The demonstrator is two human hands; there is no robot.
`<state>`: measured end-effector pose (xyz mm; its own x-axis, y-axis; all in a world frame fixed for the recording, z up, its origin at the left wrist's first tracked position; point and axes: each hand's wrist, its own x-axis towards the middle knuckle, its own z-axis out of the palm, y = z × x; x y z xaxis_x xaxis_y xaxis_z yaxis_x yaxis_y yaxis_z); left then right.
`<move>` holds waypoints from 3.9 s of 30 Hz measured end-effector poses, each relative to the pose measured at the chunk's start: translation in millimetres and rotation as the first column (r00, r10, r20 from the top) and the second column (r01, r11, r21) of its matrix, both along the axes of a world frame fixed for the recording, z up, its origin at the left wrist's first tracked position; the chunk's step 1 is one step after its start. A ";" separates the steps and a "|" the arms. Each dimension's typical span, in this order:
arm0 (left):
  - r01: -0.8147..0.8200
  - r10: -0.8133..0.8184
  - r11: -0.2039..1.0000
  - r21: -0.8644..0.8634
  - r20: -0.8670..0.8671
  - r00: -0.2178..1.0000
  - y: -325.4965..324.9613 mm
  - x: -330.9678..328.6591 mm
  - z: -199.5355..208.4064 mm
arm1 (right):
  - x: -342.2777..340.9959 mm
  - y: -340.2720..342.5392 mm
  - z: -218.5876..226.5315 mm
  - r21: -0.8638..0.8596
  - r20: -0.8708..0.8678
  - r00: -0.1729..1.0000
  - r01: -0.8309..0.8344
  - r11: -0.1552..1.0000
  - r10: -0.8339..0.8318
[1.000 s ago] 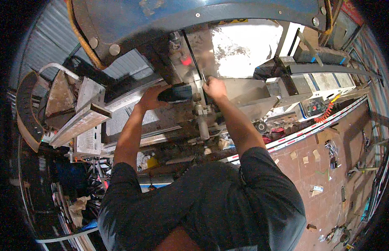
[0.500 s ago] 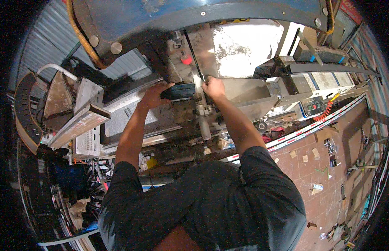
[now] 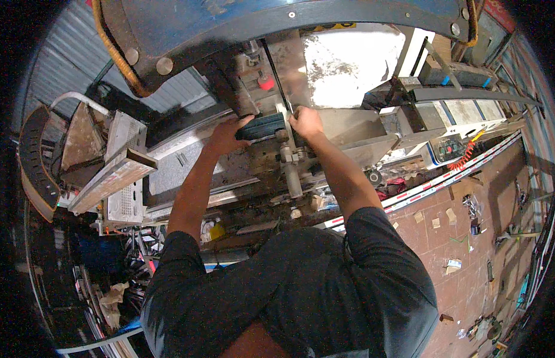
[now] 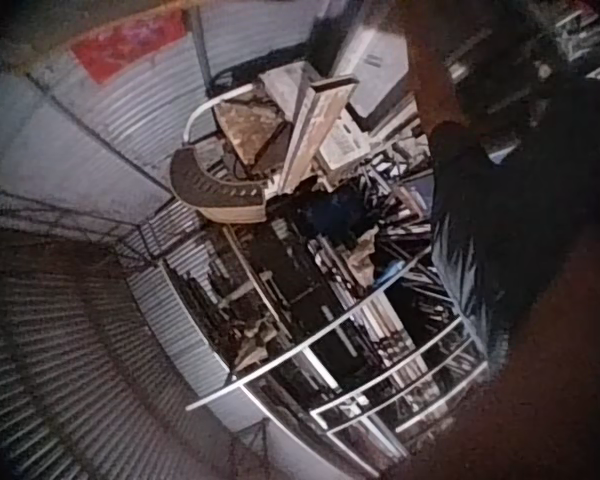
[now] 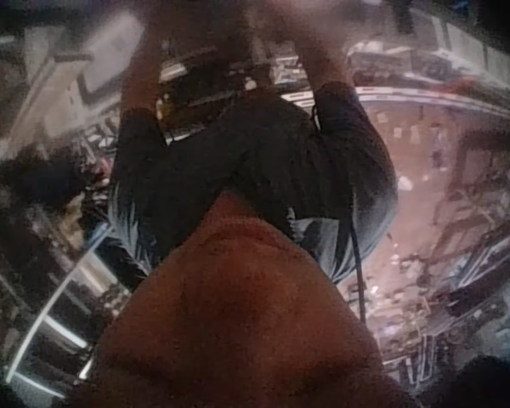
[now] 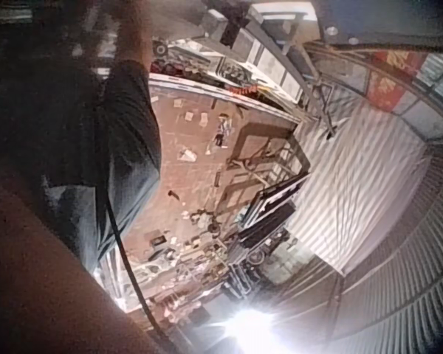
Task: The person repeatedly places metal profiles into a cutting machine, aligns them, and operates the machine to cut the pieces. The cut pieces are then removed and set aside on the floor.
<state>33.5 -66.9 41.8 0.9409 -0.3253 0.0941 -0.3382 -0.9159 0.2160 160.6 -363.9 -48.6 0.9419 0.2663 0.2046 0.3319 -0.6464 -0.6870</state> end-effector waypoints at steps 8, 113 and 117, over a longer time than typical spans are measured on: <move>-0.101 0.098 0.994 0.036 0.072 0.993 -6.3 -8.2 -14.9 | 0.1 -3.6 -4.6 0.069 -0.015 0.999 -0.031 0.997 0.032; -0.229 0.225 0.962 0.146 0.048 0.973 -12.8 -12.5 -22.4 | -16.7 2.1 -25.0 0.280 -0.230 0.973 0.057 0.958 0.009; -0.197 0.184 0.972 0.128 0.106 0.977 -8.3 -11.2 -26.2 | -22.7 2.7 -12.6 0.266 -0.226 0.974 0.062 0.962 -0.001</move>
